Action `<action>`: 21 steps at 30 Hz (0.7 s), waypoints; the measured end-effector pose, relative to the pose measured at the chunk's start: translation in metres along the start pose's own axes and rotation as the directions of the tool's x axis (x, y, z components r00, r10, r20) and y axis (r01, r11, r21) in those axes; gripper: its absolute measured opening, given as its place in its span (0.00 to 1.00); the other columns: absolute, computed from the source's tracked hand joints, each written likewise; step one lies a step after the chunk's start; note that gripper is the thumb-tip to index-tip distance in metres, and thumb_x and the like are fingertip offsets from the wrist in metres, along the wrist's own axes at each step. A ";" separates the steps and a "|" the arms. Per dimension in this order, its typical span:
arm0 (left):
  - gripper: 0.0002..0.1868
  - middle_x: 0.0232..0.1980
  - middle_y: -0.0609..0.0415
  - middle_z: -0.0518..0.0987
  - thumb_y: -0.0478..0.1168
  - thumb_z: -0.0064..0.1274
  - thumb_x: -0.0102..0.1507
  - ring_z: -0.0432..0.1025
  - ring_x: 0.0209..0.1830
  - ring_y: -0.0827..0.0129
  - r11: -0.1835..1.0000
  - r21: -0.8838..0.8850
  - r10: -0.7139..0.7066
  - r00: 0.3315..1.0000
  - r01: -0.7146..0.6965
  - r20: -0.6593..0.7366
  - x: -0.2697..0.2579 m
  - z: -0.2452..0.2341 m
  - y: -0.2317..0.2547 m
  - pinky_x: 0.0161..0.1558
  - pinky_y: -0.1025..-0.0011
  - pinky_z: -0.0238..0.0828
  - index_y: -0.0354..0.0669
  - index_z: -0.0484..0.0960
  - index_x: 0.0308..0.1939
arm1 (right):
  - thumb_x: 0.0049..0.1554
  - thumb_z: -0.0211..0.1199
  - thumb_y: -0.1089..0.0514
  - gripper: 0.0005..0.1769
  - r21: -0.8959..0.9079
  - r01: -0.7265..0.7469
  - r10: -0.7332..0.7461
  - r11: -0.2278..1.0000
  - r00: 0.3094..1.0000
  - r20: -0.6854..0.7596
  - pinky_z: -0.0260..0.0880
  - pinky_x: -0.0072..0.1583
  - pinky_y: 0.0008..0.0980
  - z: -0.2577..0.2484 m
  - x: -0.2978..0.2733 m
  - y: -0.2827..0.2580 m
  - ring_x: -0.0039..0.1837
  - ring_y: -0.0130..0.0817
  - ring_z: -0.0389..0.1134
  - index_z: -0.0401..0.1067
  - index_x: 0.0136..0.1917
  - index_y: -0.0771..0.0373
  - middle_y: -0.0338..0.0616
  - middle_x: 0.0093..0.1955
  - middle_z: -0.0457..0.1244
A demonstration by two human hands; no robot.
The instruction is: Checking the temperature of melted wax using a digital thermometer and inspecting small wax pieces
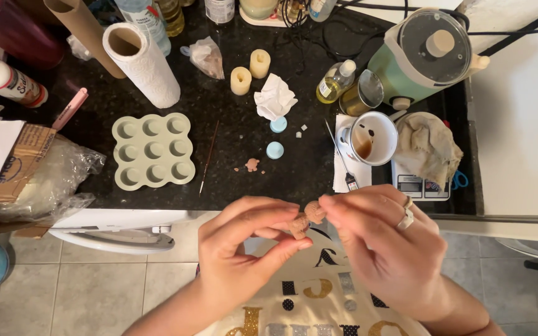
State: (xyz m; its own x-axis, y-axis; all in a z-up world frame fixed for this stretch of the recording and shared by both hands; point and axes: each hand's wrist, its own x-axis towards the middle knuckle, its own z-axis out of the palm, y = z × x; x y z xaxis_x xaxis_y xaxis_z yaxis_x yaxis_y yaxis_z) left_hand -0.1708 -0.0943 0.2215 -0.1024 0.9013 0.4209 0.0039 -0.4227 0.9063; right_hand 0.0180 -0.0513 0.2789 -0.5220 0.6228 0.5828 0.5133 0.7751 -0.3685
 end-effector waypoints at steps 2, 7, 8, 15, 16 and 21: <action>0.19 0.48 0.46 0.83 0.33 0.70 0.56 0.84 0.39 0.70 0.998 -0.054 -0.036 0.999 0.036 0.009 -0.001 -0.001 -0.002 0.43 0.77 0.91 0.39 0.83 0.49 | 0.61 0.61 0.69 0.09 0.030 -0.031 0.030 0.999 0.999 0.025 0.77 0.45 0.25 -0.002 -0.011 0.011 0.43 0.33 0.73 0.75 0.56 0.67 0.44 0.43 0.71; 0.20 0.48 0.46 0.83 0.29 0.70 0.56 0.85 0.38 0.67 0.964 -0.211 -0.151 0.987 0.160 0.057 0.001 -0.004 -0.002 0.40 0.77 0.91 0.41 0.83 0.50 | 0.61 0.59 0.67 0.09 0.229 -0.181 0.159 0.956 0.981 0.112 0.80 0.50 0.26 -0.014 0.010 0.009 0.47 0.35 0.78 0.75 0.54 0.68 0.48 0.47 0.73; 0.19 0.47 0.48 0.84 0.31 0.70 0.55 0.84 0.37 0.70 0.953 -0.230 -0.184 0.980 0.195 0.071 0.002 -0.005 -0.002 0.36 0.80 0.87 0.44 0.84 0.49 | 0.63 0.56 0.62 0.10 0.281 -0.203 0.160 0.938 0.973 0.168 0.77 0.52 0.27 -0.017 0.012 0.013 0.46 0.33 0.76 0.76 0.54 0.65 0.45 0.47 0.73; 0.18 0.45 0.48 0.85 0.30 0.69 0.56 0.80 0.35 0.72 0.885 -0.356 -0.249 0.951 0.299 0.181 0.007 -0.011 -0.002 0.41 0.76 0.82 0.42 0.84 0.49 | 0.56 0.66 0.66 0.09 0.464 -0.212 0.049 0.860 0.940 0.339 0.77 0.51 0.28 -0.020 0.031 0.037 0.46 0.34 0.78 0.78 0.52 0.64 0.43 0.45 0.75; 0.18 0.45 0.48 0.85 0.30 0.69 0.56 0.80 0.35 0.72 0.888 -0.352 -0.245 0.952 0.296 0.184 0.008 -0.012 0.000 0.41 0.76 0.82 0.42 0.84 0.49 | 0.56 0.66 0.66 0.09 0.465 -0.208 0.048 0.860 0.942 0.332 0.77 0.51 0.28 -0.022 0.034 0.040 0.46 0.34 0.78 0.78 0.52 0.64 0.43 0.45 0.75; 0.17 0.38 0.46 0.82 0.28 0.68 0.57 0.74 0.25 0.73 0.819 -0.416 -0.293 0.911 0.395 0.289 0.012 -0.018 0.006 0.30 0.79 0.76 0.35 0.84 0.49 | 0.54 0.69 0.67 0.08 0.589 -0.050 -0.240 0.807 0.883 0.404 0.83 0.49 0.26 -0.031 0.054 0.047 0.47 0.33 0.79 0.78 0.49 0.64 0.47 0.49 0.74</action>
State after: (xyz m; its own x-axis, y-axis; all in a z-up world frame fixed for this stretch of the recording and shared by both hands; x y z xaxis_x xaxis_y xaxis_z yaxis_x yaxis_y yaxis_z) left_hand -0.1894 -0.0882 0.2315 0.1927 0.9727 0.1296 -0.4510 -0.0295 0.8920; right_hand 0.0354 0.0152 0.3157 -0.8592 0.4066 0.3106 0.0388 0.6570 -0.7529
